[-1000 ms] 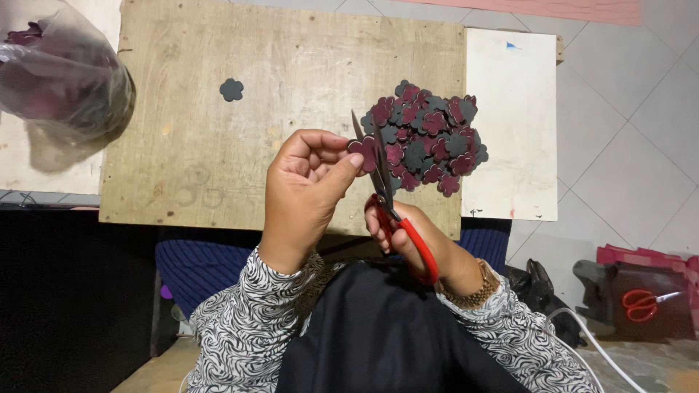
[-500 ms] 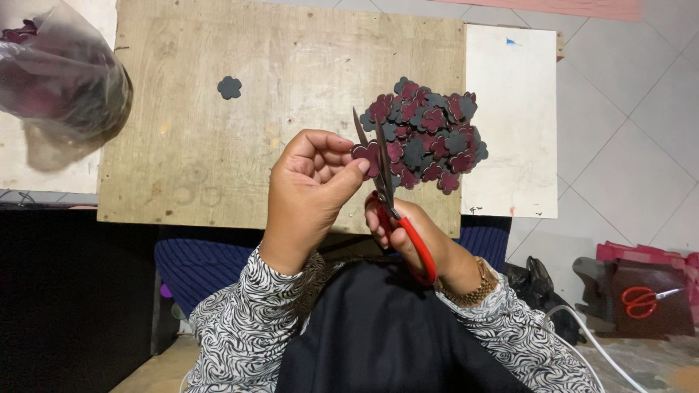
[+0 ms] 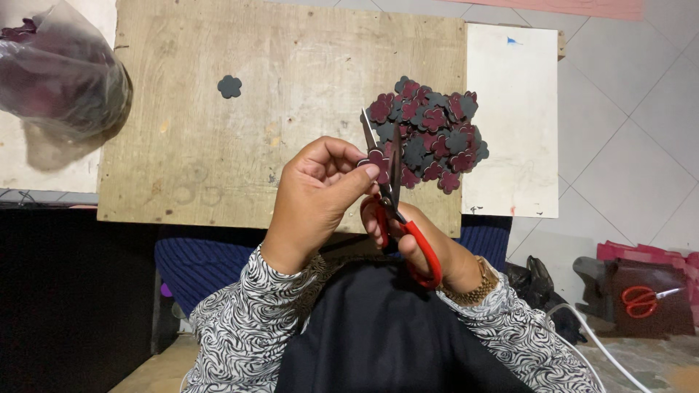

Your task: The person separates flower-shaped fabric cutouts from leftover scraps on a wooden workboard and gathers them into a pile. They then pick up red-handled scissors and trim the edges of individual flower cutouts one at a time, holding each piece in one hand while cutting with the other.

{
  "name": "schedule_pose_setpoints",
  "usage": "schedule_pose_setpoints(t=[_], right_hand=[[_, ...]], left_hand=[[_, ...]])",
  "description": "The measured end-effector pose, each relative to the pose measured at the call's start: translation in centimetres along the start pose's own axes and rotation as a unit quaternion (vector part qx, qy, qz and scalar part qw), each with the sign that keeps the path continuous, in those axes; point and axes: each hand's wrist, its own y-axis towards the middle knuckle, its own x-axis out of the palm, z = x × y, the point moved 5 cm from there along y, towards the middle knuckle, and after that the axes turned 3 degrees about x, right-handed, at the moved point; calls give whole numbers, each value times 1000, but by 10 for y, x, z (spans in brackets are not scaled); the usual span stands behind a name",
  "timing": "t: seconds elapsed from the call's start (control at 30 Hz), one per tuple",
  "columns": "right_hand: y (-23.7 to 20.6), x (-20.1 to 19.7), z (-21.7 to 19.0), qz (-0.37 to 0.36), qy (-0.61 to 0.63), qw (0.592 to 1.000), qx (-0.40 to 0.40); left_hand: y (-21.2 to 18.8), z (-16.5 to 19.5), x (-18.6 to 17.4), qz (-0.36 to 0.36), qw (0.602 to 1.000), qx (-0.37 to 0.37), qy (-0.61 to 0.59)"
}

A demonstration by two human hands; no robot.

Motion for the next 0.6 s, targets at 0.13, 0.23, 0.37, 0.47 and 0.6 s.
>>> schedule_pose_setpoints(t=[0.13, 0.23, 0.37, 0.47, 0.6], right_hand=[[1, -1, -3, -1, 1, 1000, -13], [0, -3, -4, -1, -5, 1000, -6], [-3, -5, -4, 3, -6, 1000, 11], [-2, -5, -5, 6, -9, 1000, 10], [0, -6, -7, 15, -18, 1000, -2]], left_hand=[[1, -3, 3, -12, 1000, -25, -13], [2, -2, 5, -10, 1000, -20, 16], [2, 1, 6, -2, 999, -14, 32], [3, 2, 6, -7, 998, -24, 64], [4, 1, 8, -25, 998, -37, 54]])
